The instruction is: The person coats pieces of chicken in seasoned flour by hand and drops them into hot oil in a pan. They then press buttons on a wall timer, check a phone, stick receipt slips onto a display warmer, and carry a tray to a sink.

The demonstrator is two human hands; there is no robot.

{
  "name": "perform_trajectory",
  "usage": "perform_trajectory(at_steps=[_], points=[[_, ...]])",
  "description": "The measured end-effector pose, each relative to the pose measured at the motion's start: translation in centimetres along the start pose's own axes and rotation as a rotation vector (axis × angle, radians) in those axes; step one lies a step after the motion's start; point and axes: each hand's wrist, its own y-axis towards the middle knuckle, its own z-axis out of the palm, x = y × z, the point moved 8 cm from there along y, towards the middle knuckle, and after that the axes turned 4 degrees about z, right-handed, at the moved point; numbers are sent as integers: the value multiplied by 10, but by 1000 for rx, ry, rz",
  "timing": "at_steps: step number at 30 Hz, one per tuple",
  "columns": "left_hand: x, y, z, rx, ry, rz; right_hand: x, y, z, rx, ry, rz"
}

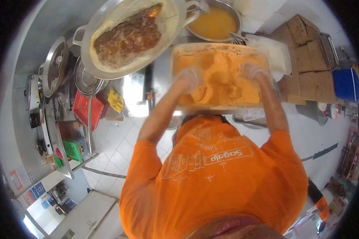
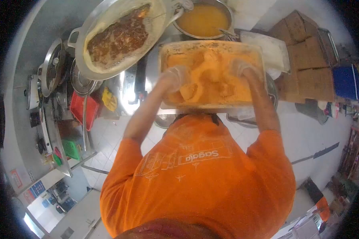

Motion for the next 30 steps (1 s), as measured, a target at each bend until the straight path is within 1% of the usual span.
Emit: perform_trajectory(at_steps=[1, 2, 3, 5, 6, 7, 8, 9, 10, 12, 14, 15, 17, 19, 21, 23, 24, 26, 27, 28, 29, 30], points=[[-31, 15, 39, 6, -21, 60, -13, -11, 48, 105, -30, 29], [-50, 24, 66, -157, -380, -3, -24, -18, 97, 200, -59, 43], [-62, 34, 94, -349, -788, 16, -23, -24, 133, 258, -64, 41], [-68, 22, 115, -702, -1613, 92, -10, -28, 175, 315, 13, 59], [-66, 13, 103, -741, -1722, 104, -2, -29, 182, 353, 75, 93], [-64, 4, 91, -782, -1831, 119, 4, -29, 183, 326, 96, 120], [-56, -7, 81, -685, -1682, 63, 10, -28, 183, 300, 115, 142], [-60, -3, 84, -514, -1528, 60, 9, -28, 185, 275, 134, 163], [-64, -1, 87, -355, -1355, 80, 2, -30, 190, 308, 202, 196], [-81, 20, 112, 91, -967, 206, -12, -32, 198, 370, 337, 260], [-61, 5, 72, 143, -932, 103, -20, -34, 185, 275, 376, 222], [-57, 3, 65, 178, -939, 91, -22, -37, 177, 231, 391, 202], [-54, -1, 57, 202, -962, 66, -5, -71, 136, 45, 552, 177], [-52, -4, 50, 195, -987, 29, -8, -76, 142, 42, 517, 185], [-50, -7, 39, 149, -1003, -22, -34, -48, 207, 219, 287, 225], [-49, -8, 30, 80, -977, -54, -54, -19, 253, 234, 274, 177], [-51, -8, 33, 40, -942, -58, -58, -15, 264, 246, 268, 154], [-52, -6, 36, -37, -836, -62, -54, -28, 223, 133, 380, 186], [-51, -5, 35, -75, -766, -65, -46, -38, 189, 75, 434, 198], [-41, -8, 19, -38, -863, -122, -36, -47, 155, 79, 490, 231], [-27, -12, -16, -5, -962, -183, -22, -55, 118, 83, 543, 261], [-31, -2, -20, -8, -978, -180, -11, -56, 100, 90, 597, 290]])
